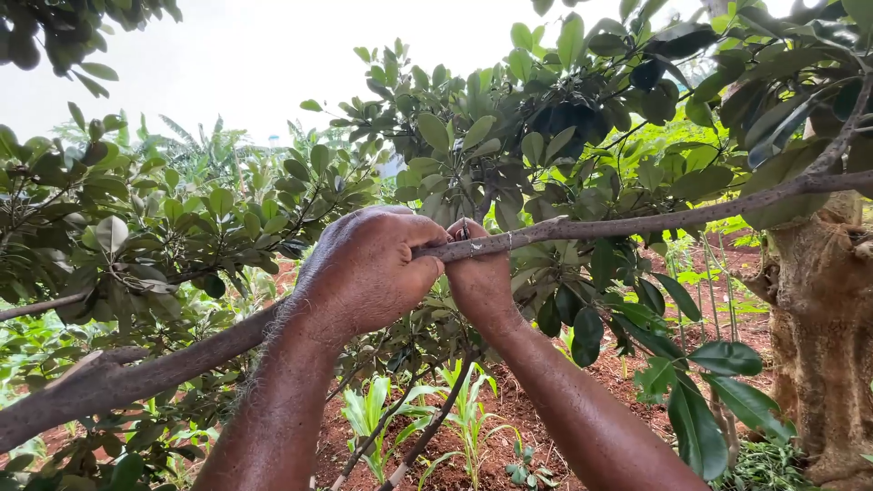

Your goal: The person uses a knife to make precise cuts on a tree branch, preparing the surface for grafting. They carefully shave the bark and wood to create a smooth area, then insert a small graft piece into the cut.

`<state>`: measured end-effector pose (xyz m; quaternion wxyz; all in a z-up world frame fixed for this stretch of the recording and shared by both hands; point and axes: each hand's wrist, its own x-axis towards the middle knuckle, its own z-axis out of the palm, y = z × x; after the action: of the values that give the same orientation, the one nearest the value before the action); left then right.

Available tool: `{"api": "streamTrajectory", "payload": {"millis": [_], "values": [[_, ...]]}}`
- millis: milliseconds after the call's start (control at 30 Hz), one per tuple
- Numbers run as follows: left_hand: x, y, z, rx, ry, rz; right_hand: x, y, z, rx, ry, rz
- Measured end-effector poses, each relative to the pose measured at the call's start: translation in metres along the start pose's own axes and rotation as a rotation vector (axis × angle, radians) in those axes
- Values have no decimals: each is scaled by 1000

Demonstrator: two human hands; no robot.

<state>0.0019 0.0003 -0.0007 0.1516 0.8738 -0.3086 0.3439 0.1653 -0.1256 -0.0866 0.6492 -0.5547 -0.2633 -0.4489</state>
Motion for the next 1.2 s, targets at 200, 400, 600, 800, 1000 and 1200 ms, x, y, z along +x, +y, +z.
{"api": "streamTrajectory", "payload": {"millis": [200,400,600,800,1000,1200], "values": [[1,-2,1,-3,-8,15,-2,1,4,21,19,0],[2,-4,5,18,8,46,-11,1,5,45,52,56],[1,-6,3,33,13,69,-30,1,-4,21,5,272],[-1,-5,-1,25,19,88,-45,-63,-10,-41,-54,329],[-5,-4,-3,2,16,73,-59,-103,-23,-247,-184,397],[-6,-6,0,21,41,84,-65,-104,-33,-316,-287,365]]}}
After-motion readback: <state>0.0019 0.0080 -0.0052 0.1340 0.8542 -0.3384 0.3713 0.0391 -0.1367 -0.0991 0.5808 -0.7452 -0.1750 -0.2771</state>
